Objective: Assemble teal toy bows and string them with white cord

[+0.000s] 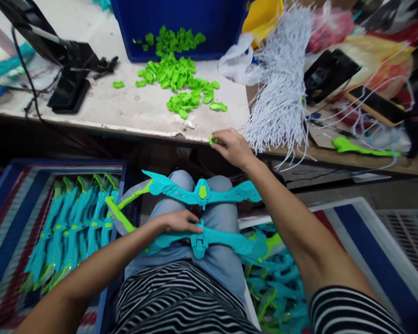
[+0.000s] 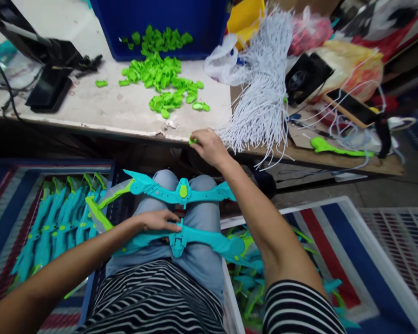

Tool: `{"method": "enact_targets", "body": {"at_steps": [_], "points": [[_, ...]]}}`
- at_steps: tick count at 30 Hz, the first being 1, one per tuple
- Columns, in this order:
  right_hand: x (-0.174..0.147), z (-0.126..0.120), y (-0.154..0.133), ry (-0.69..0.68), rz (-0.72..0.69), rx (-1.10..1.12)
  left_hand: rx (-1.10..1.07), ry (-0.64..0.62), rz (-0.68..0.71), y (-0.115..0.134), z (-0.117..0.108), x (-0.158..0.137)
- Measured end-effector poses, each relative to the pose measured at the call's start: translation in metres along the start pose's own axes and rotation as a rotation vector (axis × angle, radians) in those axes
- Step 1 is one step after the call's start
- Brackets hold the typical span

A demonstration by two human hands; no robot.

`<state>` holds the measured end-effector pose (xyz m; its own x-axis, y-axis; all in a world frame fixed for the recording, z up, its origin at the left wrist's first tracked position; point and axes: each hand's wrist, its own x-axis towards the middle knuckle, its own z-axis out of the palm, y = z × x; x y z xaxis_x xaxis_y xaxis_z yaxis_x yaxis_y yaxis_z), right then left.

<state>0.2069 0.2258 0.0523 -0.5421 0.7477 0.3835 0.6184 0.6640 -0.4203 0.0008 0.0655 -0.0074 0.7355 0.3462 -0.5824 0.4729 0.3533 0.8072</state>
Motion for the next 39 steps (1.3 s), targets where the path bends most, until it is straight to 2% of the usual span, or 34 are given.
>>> {"method": "enact_targets", "body": {"at_steps": [3,5,7,9,11,16,21,26,29,39], "points": [[-0.056,0.006,-0.051,0.030,-0.023,0.120,-0.034,-0.029,0.014,-0.004,0.000,0.000],[-0.106,0.012,-0.091,-0.037,-0.079,0.178,-0.016,-0.006,0.025,-0.007,-0.001,0.001],[-0.154,0.021,-0.127,-0.078,-0.068,0.170,-0.006,0.004,0.034,-0.009,0.000,0.001],[-0.190,0.033,-0.152,-0.089,-0.025,0.130,-0.017,-0.009,0.049,-0.010,0.000,0.002],[-0.210,0.045,-0.165,-0.068,0.011,0.085,-0.012,-0.008,0.074,-0.010,0.001,0.003],[-0.216,0.063,-0.171,0.055,0.065,0.002,0.032,0.039,0.097,-0.012,0.003,0.005],[-0.218,0.068,-0.175,0.082,0.151,0.042,0.050,-0.050,0.097,-0.012,0.001,0.001],[-0.215,0.065,-0.175,0.035,0.319,0.156,0.166,-0.044,0.107,-0.009,-0.002,-0.003],[-0.211,0.061,-0.172,-0.035,0.359,0.199,0.187,-0.029,0.077,-0.007,-0.001,-0.003],[-0.209,0.067,-0.167,-0.152,0.539,0.109,0.203,0.076,0.048,-0.005,0.011,-0.003]]}}
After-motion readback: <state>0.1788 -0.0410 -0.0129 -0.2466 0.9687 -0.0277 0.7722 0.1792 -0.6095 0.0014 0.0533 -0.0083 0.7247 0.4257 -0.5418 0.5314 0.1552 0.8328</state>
